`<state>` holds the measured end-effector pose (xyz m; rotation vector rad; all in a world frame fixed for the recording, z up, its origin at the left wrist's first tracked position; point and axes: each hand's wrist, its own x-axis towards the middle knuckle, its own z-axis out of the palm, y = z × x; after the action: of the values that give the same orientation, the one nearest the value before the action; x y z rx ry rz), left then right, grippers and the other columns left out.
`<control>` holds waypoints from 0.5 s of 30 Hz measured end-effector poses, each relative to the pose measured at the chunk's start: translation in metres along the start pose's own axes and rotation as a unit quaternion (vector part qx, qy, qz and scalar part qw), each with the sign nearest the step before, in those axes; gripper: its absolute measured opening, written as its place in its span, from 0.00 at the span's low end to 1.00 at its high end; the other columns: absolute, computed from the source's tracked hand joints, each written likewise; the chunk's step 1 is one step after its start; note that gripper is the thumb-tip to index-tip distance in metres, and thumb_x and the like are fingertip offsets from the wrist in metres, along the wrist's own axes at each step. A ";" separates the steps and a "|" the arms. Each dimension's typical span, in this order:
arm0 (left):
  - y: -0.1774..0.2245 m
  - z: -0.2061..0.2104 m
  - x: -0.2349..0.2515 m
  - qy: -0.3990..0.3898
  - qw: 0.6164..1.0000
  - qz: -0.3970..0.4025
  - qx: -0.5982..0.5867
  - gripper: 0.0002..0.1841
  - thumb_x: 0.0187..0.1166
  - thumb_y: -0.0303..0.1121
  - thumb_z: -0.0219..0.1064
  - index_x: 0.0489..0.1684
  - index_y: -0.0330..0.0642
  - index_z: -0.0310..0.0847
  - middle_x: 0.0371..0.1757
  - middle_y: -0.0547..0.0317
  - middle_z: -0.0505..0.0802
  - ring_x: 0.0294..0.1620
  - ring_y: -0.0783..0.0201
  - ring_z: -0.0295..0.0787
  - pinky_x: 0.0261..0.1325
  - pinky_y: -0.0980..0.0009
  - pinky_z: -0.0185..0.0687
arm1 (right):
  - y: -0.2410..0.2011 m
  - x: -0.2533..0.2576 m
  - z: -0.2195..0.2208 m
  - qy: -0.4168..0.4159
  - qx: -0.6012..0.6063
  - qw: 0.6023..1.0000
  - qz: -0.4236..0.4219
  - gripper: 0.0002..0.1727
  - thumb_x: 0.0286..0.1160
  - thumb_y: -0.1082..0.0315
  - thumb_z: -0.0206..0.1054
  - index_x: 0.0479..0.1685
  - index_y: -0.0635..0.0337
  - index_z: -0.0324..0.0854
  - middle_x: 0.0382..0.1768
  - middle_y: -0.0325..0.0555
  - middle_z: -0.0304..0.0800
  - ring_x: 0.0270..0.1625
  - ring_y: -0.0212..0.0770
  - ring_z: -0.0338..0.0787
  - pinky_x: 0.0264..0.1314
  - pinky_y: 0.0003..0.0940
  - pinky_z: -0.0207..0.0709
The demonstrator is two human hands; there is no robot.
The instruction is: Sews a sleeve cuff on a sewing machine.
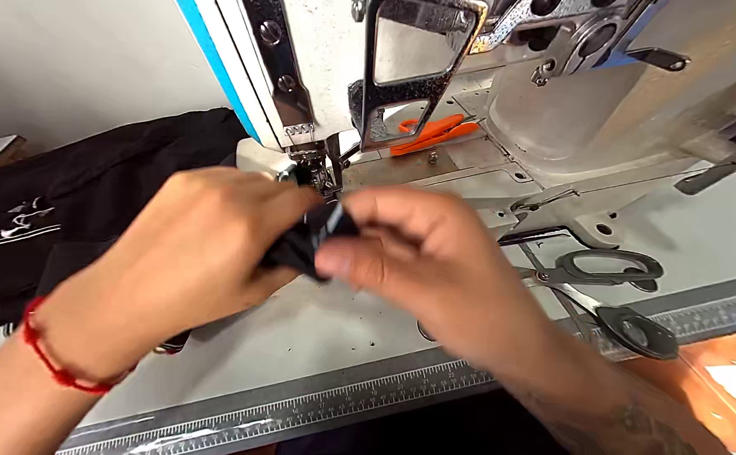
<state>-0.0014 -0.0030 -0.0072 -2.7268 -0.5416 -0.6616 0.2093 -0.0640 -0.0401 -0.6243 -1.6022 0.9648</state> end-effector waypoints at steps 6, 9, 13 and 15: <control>0.028 0.011 -0.036 0.002 0.995 0.028 0.095 0.14 0.84 0.30 0.55 0.44 0.42 0.90 0.44 0.53 0.95 0.42 0.53 0.88 0.44 0.57 0.77 | 0.046 -0.059 0.019 0.037 -0.154 0.977 -0.144 0.07 0.79 0.63 0.72 0.41 0.59 0.87 0.41 0.40 0.93 0.57 0.30 0.89 0.69 0.29 0.75; 0.025 0.013 -0.034 0.017 0.994 0.016 0.108 0.14 0.84 0.30 0.55 0.45 0.42 0.91 0.44 0.53 0.95 0.42 0.53 0.88 0.43 0.58 0.76 | 0.046 -0.052 0.017 0.059 -0.182 0.969 -0.154 0.07 0.80 0.63 0.71 0.41 0.57 0.88 0.41 0.37 0.95 0.56 0.26 0.90 0.70 0.29 0.73; 0.014 0.017 -0.020 0.023 0.992 -0.003 0.120 0.15 0.78 0.27 0.55 0.38 0.40 0.93 0.44 0.53 0.96 0.37 0.53 0.89 0.33 0.59 0.74 | 0.044 -0.033 0.012 0.078 -0.234 0.957 -0.152 0.05 0.76 0.66 0.73 0.36 0.56 0.92 0.39 0.33 0.96 0.54 0.24 0.91 0.71 0.31 0.74; 0.009 0.020 -0.017 0.017 0.993 -0.008 0.118 0.15 0.77 0.28 0.56 0.37 0.40 0.93 0.44 0.53 0.96 0.36 0.53 0.88 0.31 0.60 0.72 | 0.045 -0.027 0.011 0.090 -0.259 0.950 -0.151 0.04 0.73 0.67 0.74 0.35 0.56 0.93 0.39 0.33 0.96 0.54 0.25 0.91 0.70 0.31 0.74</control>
<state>-0.0040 -0.0084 -0.0336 -2.4899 -0.5944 -0.6053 0.2009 -0.0651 -0.0932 -0.7678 -1.7296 0.2463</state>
